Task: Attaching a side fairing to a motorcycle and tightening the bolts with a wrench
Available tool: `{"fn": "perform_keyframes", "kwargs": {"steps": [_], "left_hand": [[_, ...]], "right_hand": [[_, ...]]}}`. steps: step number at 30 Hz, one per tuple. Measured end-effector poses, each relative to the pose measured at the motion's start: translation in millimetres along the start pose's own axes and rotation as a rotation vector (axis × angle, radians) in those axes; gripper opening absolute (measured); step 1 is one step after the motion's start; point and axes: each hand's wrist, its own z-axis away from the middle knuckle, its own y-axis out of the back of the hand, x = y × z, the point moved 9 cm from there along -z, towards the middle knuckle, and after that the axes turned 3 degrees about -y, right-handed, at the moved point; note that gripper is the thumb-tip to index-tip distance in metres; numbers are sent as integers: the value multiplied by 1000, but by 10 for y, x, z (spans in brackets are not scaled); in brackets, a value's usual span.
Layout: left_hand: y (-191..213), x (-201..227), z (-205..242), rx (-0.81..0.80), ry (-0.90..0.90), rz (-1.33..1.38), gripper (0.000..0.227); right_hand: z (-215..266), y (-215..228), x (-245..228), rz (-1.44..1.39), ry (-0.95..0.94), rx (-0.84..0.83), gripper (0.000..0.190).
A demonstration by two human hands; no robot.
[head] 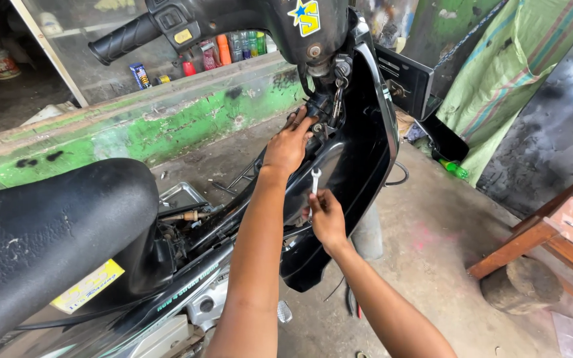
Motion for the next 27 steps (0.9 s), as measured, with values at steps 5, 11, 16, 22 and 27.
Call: {"fn": "perform_keyframes", "kwargs": {"steps": [5,11,16,22,27], "left_hand": [[146,272,264,0,46,55,43],[669,756,412,440,-144,-247,20],[1276,1573,404,720,-451,-322,10],[1398,1745,-99,598,-387,-425,48],[1462,1978,-308,483,-516,-620,63]], "right_hand": [[394,232,663,75,-12,1,20],[902,610,1449,74,-108,-49,19],[890,805,1431,52,-36,36,14],[821,1195,270,90,274,185,12],[787,1454,-1328,281,717,360,26]]}}
